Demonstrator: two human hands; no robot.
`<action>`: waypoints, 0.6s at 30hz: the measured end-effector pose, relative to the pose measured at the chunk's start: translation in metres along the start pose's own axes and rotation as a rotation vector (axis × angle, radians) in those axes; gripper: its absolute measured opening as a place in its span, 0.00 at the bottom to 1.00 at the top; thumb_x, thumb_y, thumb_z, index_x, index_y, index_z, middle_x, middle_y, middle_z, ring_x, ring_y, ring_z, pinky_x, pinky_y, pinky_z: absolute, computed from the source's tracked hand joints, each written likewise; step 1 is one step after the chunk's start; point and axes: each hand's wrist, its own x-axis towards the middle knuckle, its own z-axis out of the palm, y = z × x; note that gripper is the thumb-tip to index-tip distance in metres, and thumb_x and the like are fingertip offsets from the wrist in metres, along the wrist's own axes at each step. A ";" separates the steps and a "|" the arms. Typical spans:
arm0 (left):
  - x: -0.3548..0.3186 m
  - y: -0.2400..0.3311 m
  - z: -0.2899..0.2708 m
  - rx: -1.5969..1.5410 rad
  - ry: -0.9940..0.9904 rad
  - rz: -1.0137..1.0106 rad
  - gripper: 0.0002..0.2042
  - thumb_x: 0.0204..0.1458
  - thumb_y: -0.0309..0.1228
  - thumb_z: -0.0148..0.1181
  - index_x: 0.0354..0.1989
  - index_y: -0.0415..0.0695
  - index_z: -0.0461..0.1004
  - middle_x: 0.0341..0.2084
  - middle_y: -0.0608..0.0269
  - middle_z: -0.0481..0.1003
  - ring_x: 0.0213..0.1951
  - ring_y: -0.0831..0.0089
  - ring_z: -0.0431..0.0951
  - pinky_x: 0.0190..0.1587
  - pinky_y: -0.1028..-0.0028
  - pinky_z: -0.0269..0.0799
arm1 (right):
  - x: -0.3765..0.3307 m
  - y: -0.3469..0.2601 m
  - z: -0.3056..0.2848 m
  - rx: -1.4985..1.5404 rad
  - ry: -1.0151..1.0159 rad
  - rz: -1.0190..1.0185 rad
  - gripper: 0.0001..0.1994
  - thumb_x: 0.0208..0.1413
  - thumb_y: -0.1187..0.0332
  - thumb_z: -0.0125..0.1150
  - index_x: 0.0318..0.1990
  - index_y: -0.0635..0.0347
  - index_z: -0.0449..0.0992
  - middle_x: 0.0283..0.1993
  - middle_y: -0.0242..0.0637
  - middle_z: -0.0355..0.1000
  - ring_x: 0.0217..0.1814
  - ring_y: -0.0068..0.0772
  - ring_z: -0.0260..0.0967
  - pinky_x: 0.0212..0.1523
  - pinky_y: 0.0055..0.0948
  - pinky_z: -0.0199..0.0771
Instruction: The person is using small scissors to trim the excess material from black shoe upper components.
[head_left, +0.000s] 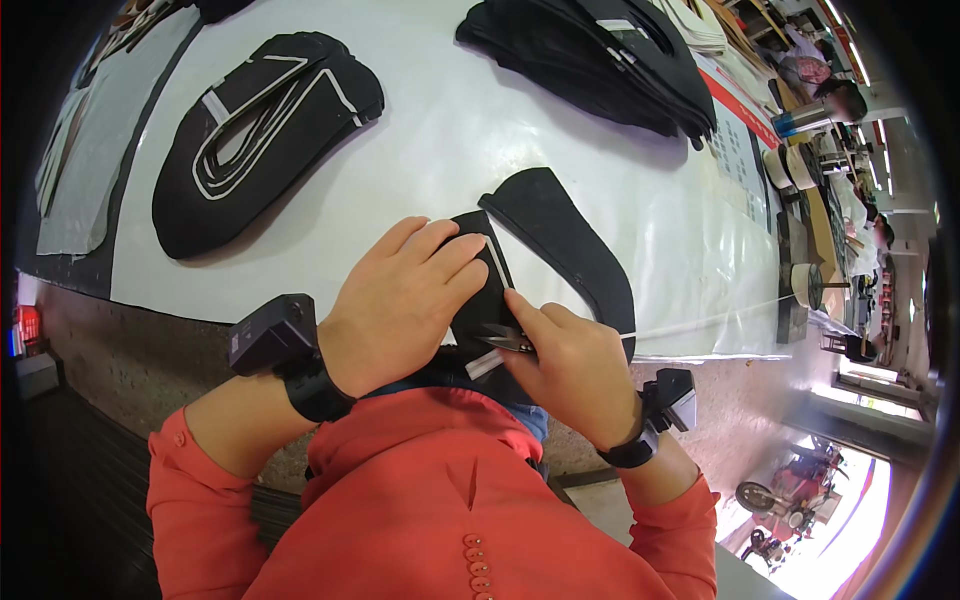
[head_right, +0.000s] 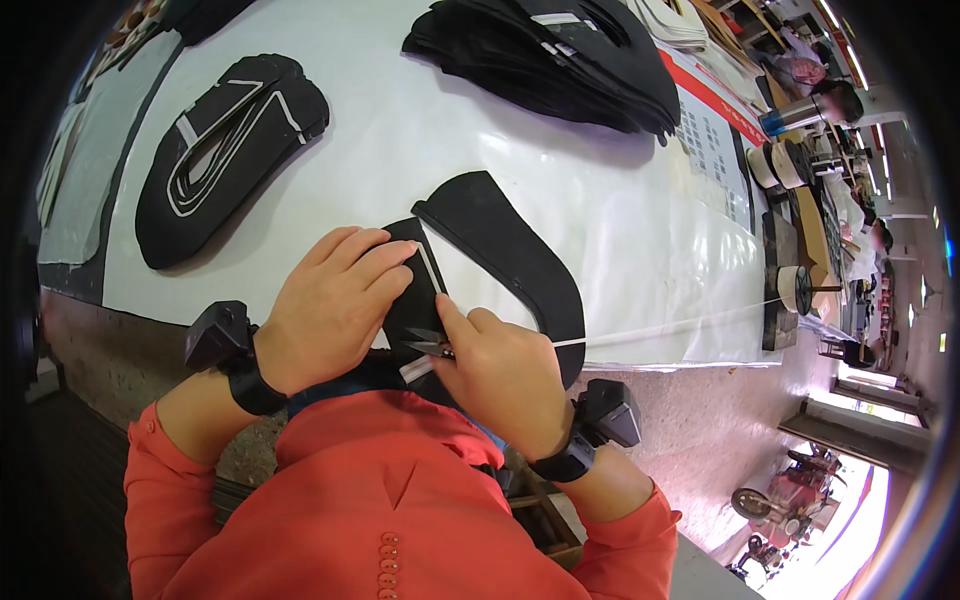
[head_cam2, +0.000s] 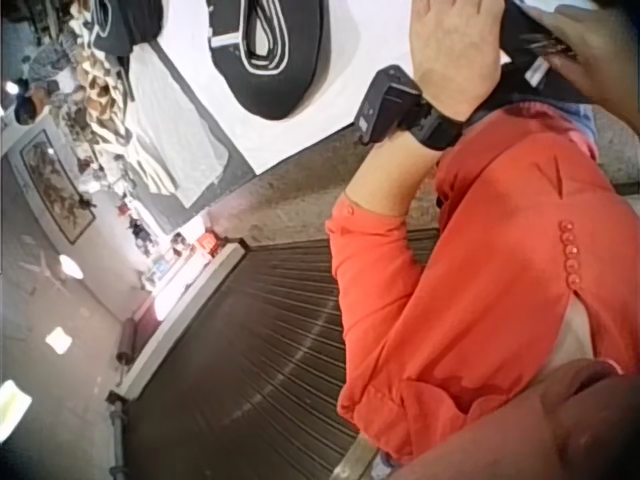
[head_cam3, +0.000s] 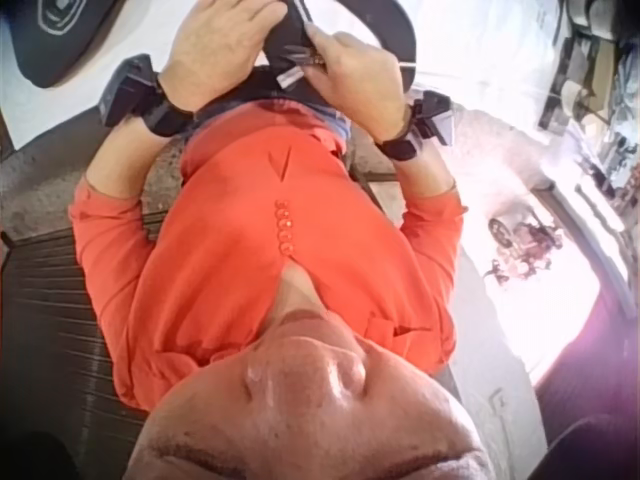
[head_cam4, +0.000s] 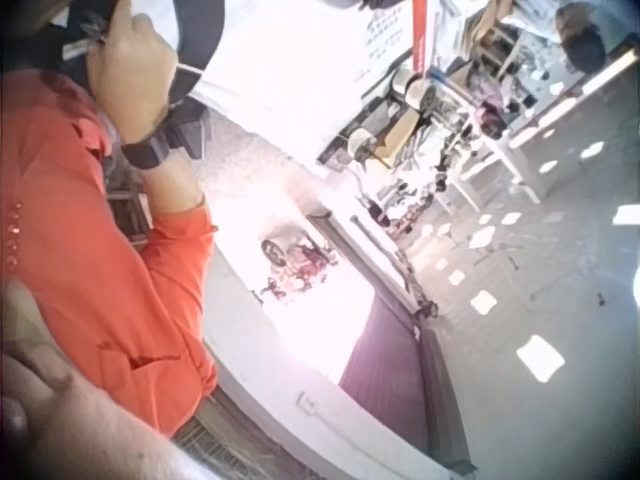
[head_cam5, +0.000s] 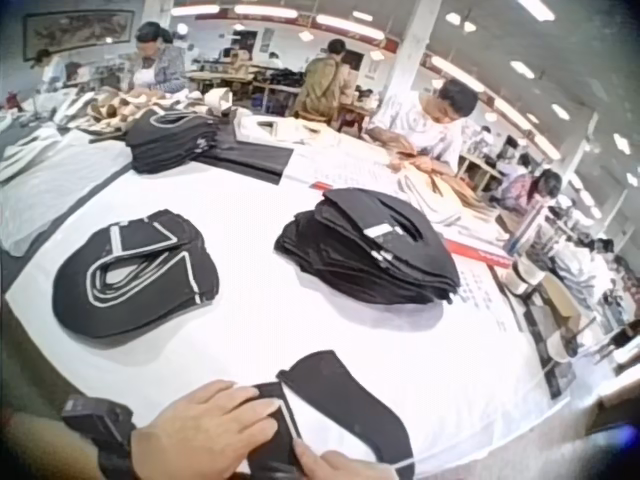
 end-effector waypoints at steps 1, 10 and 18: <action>0.001 0.001 -0.001 0.000 0.000 0.003 0.16 0.45 0.23 0.65 0.45 0.41 0.75 0.54 0.57 0.74 0.57 0.55 0.72 0.62 0.58 0.68 | 0.000 -0.004 -0.001 -0.001 0.002 0.002 0.27 0.49 0.63 0.74 0.57 0.62 0.77 0.28 0.35 0.70 0.25 0.36 0.73 0.23 0.35 0.71; 0.007 0.003 -0.005 -0.038 -0.022 0.031 0.20 0.45 0.22 0.64 0.51 0.41 0.77 0.54 0.58 0.74 0.58 0.55 0.71 0.63 0.56 0.67 | -0.004 -0.023 0.000 -0.186 -0.022 0.057 0.33 0.46 0.57 0.75 0.59 0.66 0.76 0.28 0.33 0.69 0.20 0.33 0.69 0.24 0.30 0.67; -0.014 0.023 0.004 0.071 -0.020 -0.077 0.24 0.50 0.31 0.69 0.58 0.43 0.76 0.57 0.59 0.73 0.61 0.56 0.69 0.67 0.53 0.63 | -0.001 0.011 -0.045 -0.169 -0.204 0.027 0.27 0.46 0.68 0.72 0.58 0.55 0.76 0.31 0.37 0.75 0.34 0.41 0.76 0.39 0.39 0.71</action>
